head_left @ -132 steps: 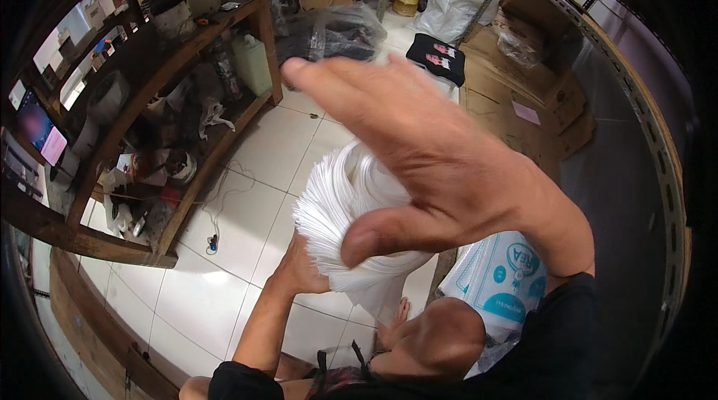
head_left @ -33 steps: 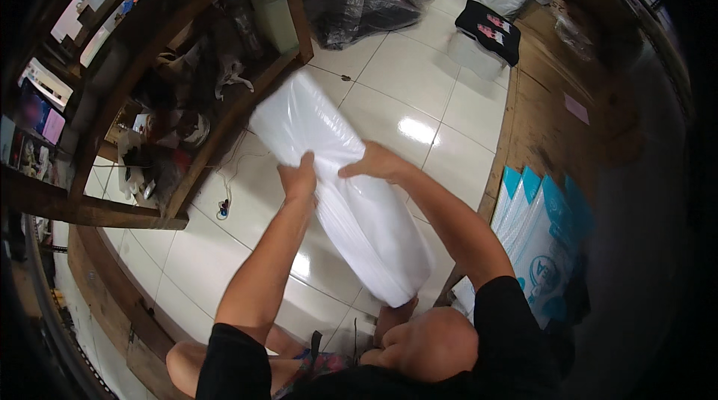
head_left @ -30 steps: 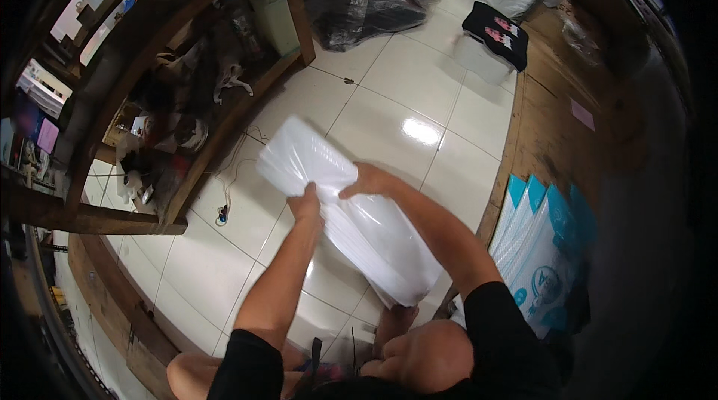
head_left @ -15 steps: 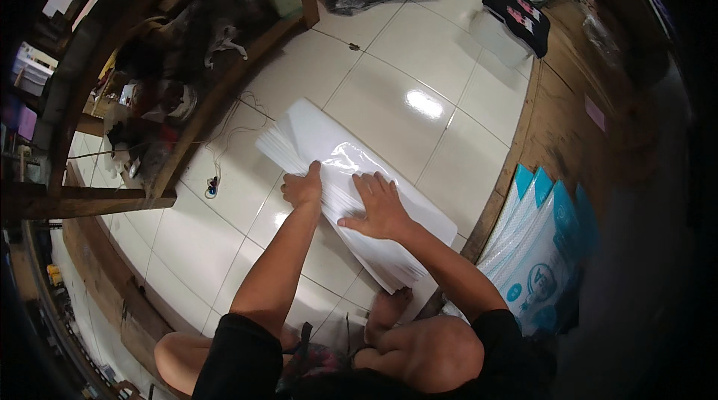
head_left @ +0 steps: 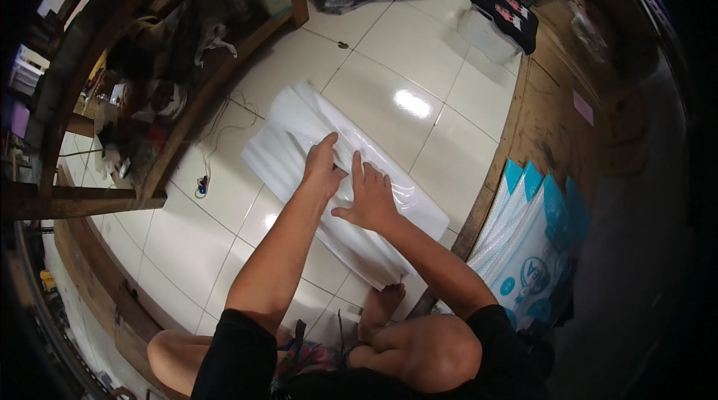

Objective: The person sits on the floor and repeatedly folds white plastic sheets by hand. They smooth the sheets, fold them in half, and then roll them into a compact bundle, repeating this process multiple times.

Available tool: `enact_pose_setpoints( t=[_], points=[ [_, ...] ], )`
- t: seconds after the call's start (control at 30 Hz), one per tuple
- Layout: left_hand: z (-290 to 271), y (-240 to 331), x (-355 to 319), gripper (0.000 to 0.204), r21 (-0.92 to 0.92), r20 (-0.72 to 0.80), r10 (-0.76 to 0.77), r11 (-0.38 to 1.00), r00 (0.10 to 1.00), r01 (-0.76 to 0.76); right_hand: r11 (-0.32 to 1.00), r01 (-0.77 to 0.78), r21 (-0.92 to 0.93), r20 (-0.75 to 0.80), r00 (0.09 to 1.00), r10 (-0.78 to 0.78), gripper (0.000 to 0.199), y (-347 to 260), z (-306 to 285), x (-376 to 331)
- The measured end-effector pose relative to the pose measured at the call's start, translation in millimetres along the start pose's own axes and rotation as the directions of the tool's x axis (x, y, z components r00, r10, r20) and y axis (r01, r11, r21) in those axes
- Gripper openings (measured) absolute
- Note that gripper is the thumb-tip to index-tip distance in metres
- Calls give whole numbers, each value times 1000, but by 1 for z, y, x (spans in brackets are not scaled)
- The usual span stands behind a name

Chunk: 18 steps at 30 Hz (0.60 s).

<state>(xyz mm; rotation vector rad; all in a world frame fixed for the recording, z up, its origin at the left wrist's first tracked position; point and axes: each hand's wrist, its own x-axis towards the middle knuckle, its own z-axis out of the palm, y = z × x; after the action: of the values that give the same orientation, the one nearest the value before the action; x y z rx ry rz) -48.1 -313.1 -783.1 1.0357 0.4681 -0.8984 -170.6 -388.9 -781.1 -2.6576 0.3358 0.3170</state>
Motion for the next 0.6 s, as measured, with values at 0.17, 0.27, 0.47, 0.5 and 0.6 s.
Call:
enact_pose_setpoints(
  t=[0.17,0.27,0.47,0.5,0.6],
  points=[
    [34,8,-12,52,-25,-9,-27,999,1000,27,989,14,146,-57,998,-6,100,29,-6,19],
    [40,7,-8,50,-16,50,15,1000,999,-14,972,-145,183,15,989,145,75,43,-21,37],
    [20,-9,11,44,568,178,288,751,941,-337,970,-134,204,58,990,125,55,70,-58,74],
    [9,-12,11,45,749,302,275,524,913,-406,973,-113,201,69,993,100,54,81,-66,80],
    [-10,-14,-2,50,834,476,7,-321,879,-449,980,-142,137,74,988,133,51,113,-81,102]
  ],
)
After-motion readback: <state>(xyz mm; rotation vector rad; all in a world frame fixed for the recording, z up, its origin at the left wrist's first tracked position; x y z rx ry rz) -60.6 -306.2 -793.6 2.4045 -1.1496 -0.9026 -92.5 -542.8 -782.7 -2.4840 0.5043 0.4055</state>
